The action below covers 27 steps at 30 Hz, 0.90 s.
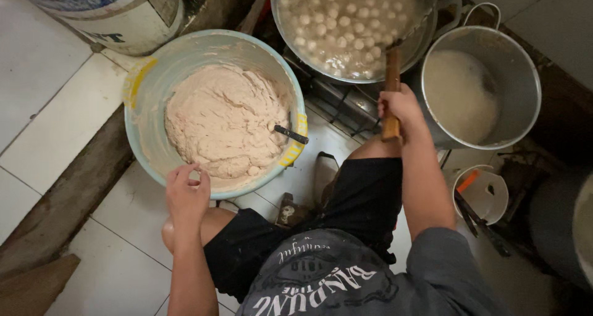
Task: The person sits on the floor beside a large basin of dough and pots of boiling water. They scoop portions of dough with a small scoop, shape dough balls by hand, and drop them into the boiling water, and use a strainer to lift and move cooked balls between pots.
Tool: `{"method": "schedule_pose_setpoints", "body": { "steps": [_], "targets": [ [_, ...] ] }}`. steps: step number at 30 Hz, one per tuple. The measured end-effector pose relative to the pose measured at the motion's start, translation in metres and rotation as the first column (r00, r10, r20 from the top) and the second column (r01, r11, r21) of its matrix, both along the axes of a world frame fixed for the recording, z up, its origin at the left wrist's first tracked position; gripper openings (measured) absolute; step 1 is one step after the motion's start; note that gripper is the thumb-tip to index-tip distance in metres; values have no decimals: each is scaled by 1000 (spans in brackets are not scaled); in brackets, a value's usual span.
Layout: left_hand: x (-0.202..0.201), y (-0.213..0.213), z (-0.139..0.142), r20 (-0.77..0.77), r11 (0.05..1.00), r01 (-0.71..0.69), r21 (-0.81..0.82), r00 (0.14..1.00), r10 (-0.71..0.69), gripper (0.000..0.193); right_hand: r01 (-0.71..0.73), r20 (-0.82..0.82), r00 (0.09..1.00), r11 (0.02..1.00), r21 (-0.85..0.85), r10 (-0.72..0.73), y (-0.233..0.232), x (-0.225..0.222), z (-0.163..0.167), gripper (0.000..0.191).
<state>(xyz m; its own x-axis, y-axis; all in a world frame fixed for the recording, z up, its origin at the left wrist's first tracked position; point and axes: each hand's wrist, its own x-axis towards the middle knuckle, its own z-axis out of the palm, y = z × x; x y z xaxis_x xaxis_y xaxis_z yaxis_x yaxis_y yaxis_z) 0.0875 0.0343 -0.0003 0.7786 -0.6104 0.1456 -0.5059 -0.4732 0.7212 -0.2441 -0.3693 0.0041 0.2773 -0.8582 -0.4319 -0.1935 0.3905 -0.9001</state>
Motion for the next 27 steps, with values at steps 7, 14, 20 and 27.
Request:
{"method": "schedule_pose_setpoints", "body": {
  "steps": [7, 14, 20, 27],
  "targets": [
    [3, 2, -2, 11, 1000, 2, -4, 1000, -2, 24, 39, -265, 961, 990, -135, -74, 12, 8, 2, 21],
    [11, 2, -9, 59, 999, 29, 29, 998, -31, 23, -67, 106, 992, 997, 23, 64, 14, 9, -4, 14],
    [20, -4, -12, 41, 998, 60, 20, 997, -61, 24, -60, 259, 965, 997, 58, 43, 23, 0, -7, 14],
    [23, -12, -12, 61, 996, 82, 25, 995, -83, 25, -17, 358, 934, 999, 29, 6, 45, 4, -15, 17]
  ]
}}
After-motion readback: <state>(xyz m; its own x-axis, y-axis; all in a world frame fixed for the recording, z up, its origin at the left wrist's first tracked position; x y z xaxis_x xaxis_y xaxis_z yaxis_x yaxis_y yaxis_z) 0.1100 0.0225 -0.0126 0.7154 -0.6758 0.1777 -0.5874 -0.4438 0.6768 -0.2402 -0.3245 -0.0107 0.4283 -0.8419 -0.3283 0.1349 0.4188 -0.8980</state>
